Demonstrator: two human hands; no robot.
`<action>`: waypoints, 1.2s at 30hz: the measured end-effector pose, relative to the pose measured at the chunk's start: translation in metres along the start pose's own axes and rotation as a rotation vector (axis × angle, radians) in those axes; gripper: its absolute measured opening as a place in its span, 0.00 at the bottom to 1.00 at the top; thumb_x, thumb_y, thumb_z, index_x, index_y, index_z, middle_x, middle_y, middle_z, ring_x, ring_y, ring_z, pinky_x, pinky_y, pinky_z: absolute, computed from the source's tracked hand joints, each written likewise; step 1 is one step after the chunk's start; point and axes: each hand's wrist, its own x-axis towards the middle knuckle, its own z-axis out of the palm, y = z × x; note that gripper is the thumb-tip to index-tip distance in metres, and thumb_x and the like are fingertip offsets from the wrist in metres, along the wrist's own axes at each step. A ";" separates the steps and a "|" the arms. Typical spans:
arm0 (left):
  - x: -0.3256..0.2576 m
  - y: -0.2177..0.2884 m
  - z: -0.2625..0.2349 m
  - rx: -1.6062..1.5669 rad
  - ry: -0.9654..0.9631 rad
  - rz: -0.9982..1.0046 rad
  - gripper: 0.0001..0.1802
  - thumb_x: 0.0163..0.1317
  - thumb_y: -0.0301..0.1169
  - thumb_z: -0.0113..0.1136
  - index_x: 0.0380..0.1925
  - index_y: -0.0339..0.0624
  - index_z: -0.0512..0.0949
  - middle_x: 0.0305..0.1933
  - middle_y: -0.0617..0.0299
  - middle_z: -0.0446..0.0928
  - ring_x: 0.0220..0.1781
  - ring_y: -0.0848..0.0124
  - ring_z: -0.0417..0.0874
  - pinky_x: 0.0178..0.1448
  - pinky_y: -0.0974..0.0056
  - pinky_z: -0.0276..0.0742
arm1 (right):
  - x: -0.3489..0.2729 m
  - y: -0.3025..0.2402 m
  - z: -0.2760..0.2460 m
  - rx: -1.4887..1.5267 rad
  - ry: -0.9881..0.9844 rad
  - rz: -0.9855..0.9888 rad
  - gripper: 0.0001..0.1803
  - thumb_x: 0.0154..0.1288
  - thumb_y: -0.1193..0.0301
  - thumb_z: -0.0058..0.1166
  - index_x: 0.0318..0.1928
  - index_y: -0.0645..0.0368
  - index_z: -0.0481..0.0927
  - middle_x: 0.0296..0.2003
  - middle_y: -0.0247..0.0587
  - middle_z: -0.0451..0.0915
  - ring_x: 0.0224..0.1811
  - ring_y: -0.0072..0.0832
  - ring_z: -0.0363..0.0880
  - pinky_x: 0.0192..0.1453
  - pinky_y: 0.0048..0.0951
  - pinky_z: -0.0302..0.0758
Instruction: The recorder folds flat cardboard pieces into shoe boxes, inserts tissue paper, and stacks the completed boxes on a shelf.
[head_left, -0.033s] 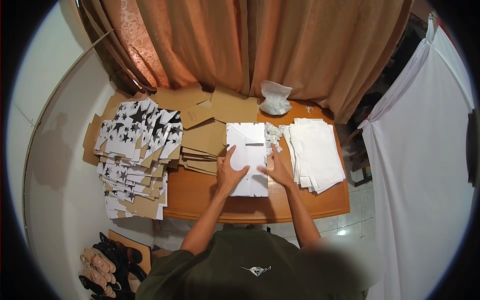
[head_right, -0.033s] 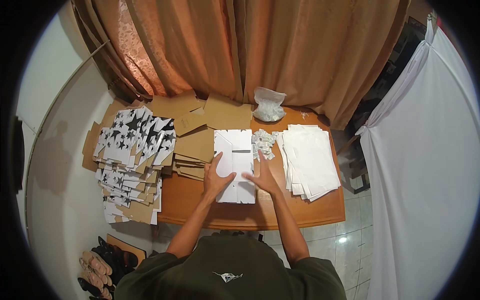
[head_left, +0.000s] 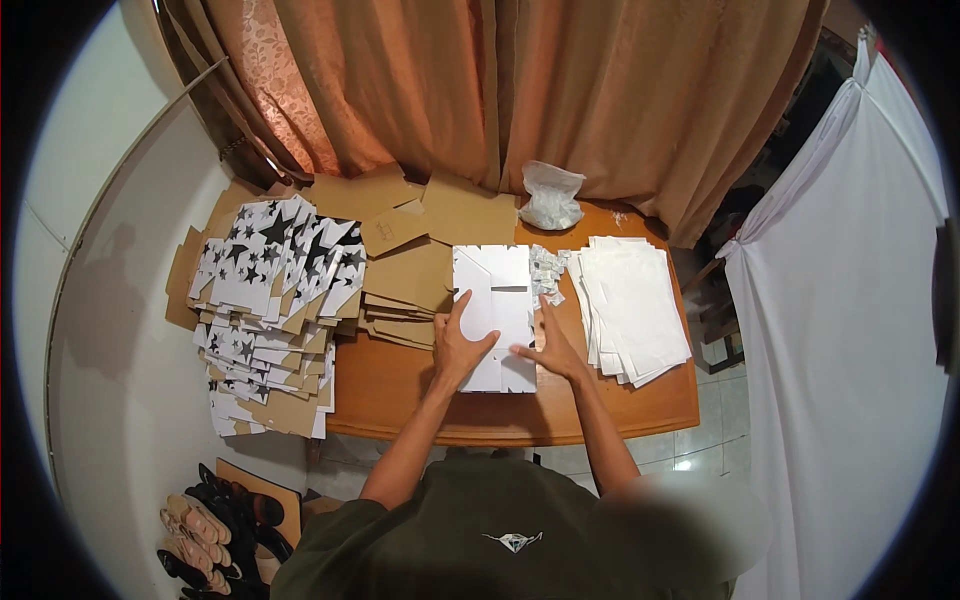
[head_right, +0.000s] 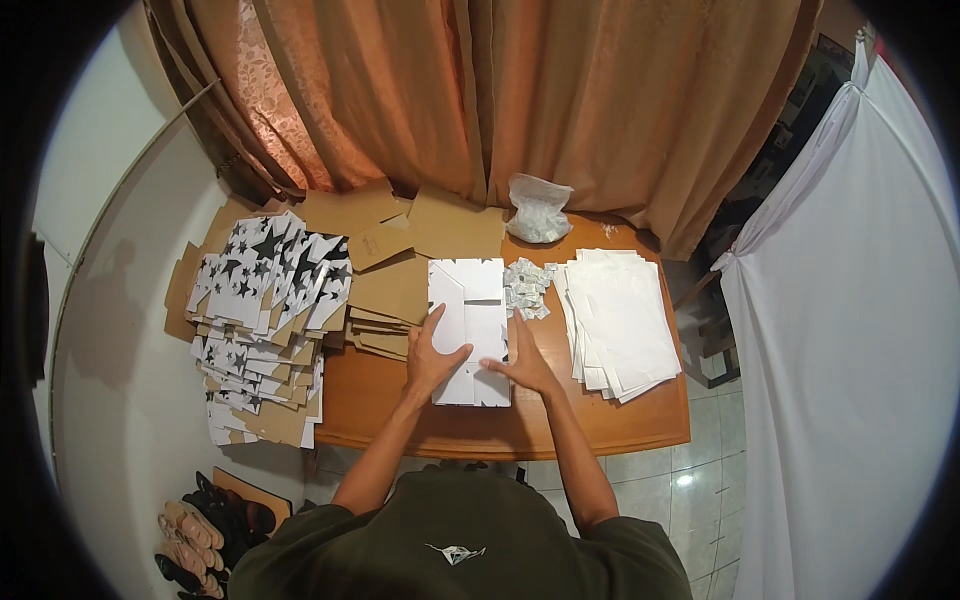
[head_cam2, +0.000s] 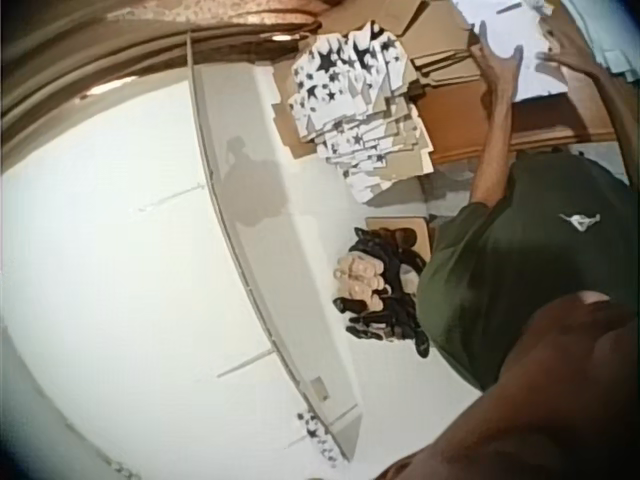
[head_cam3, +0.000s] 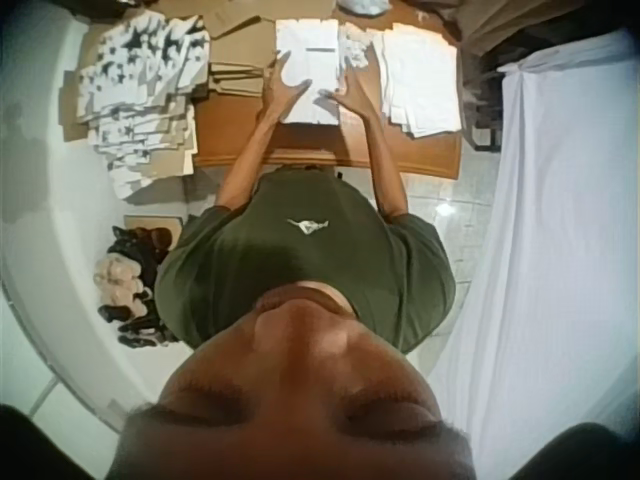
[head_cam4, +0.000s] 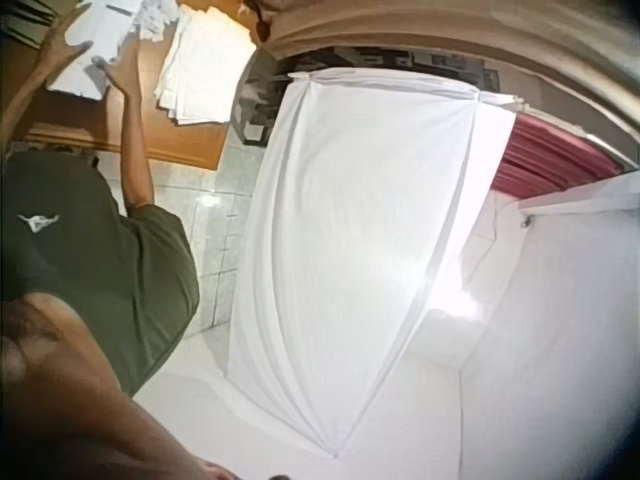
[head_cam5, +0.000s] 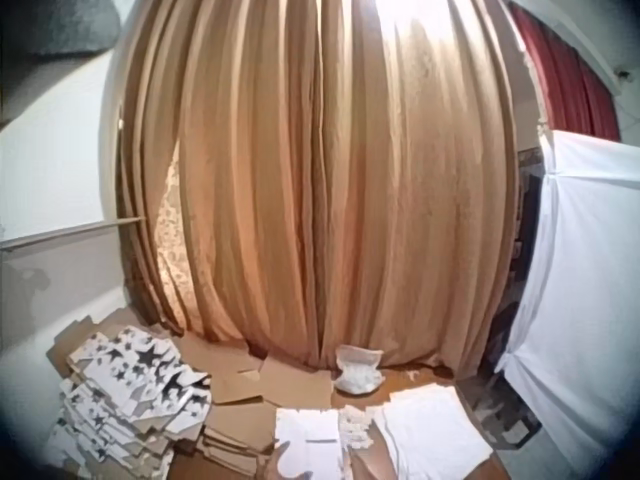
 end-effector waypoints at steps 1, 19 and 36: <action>0.000 -0.002 0.001 0.001 -0.009 0.012 0.53 0.47 0.44 0.82 0.75 0.57 0.67 0.55 0.45 0.70 0.56 0.50 0.77 0.63 0.50 0.77 | -0.010 0.001 0.005 0.049 -0.062 0.012 0.66 0.57 0.53 0.76 0.80 0.69 0.42 0.80 0.65 0.48 0.83 0.53 0.47 0.84 0.45 0.49; -0.008 0.009 -0.004 -0.106 0.108 0.152 0.58 0.50 0.42 0.81 0.79 0.51 0.56 0.60 0.43 0.67 0.60 0.47 0.74 0.67 0.46 0.73 | -0.021 -0.022 0.016 -0.044 0.049 -0.149 0.69 0.54 0.52 0.78 0.82 0.62 0.41 0.71 0.66 0.60 0.74 0.56 0.60 0.77 0.48 0.61; 0.005 0.033 -0.010 -0.650 -0.081 -0.056 0.47 0.62 0.42 0.74 0.77 0.44 0.60 0.54 0.45 0.81 0.49 0.61 0.88 0.51 0.59 0.85 | -0.030 -0.087 -0.029 -0.321 0.179 -0.180 0.54 0.62 0.51 0.70 0.81 0.53 0.55 0.74 0.65 0.57 0.76 0.58 0.53 0.77 0.53 0.54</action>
